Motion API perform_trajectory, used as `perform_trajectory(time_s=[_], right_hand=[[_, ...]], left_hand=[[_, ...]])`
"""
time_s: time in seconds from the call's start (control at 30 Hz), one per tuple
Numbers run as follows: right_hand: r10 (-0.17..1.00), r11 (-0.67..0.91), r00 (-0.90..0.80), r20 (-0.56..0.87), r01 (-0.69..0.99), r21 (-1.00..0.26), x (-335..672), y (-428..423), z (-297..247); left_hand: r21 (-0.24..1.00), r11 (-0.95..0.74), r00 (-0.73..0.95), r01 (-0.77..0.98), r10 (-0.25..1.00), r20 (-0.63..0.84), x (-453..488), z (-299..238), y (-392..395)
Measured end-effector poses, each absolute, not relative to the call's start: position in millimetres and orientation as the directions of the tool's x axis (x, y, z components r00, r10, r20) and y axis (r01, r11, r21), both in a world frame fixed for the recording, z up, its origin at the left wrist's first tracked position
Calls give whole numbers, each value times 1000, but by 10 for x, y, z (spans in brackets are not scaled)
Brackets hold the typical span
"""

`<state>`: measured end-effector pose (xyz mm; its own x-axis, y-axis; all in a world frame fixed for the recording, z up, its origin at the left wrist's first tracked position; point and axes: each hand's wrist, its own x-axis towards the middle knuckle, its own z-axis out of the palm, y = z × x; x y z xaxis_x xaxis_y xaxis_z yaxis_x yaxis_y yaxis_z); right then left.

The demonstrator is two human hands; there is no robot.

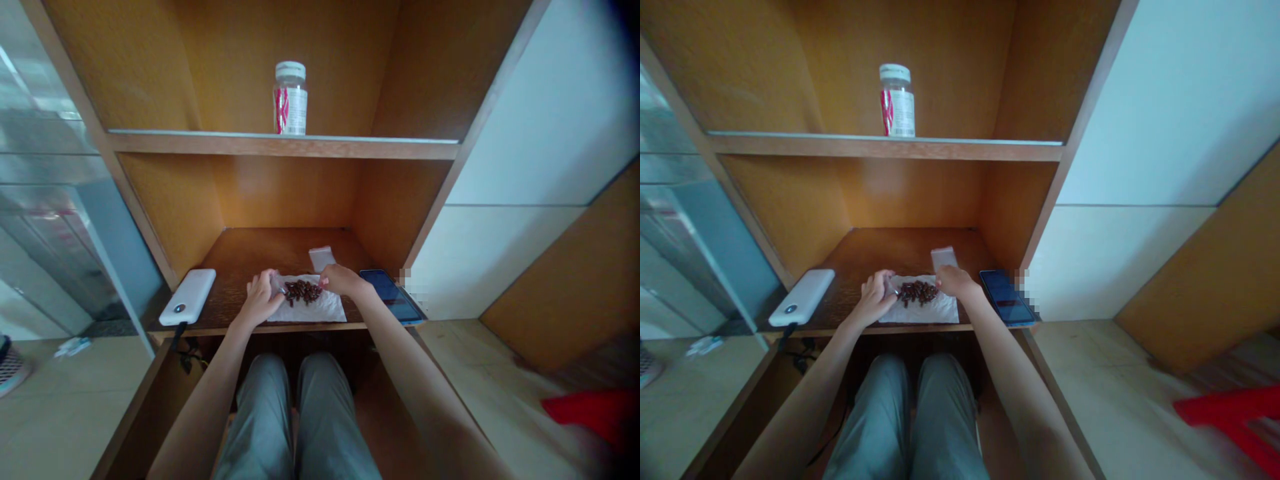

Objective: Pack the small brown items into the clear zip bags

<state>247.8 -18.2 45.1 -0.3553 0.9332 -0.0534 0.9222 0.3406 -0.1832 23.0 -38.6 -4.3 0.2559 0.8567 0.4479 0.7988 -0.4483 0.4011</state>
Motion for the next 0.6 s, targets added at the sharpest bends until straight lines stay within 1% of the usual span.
perform_trajectory(time_s=[0.17, 0.37, 0.6], right_hand=[[936, 328, -344, -70, 928, -175, 2490, -194, 423], [897, 408, -435, -84, 885, -224, 2541, -154, 357], [846, 499, -530, -59, 826, -265, 2581, -103, 285]], left_hand=[[402, -444, 253, 801, 859, 444, 227, -43, -392], [412, -446, 253, 795, 860, 443, 235, -26, -409], [413, -447, 251, 794, 859, 446, 239, -13, -413]])
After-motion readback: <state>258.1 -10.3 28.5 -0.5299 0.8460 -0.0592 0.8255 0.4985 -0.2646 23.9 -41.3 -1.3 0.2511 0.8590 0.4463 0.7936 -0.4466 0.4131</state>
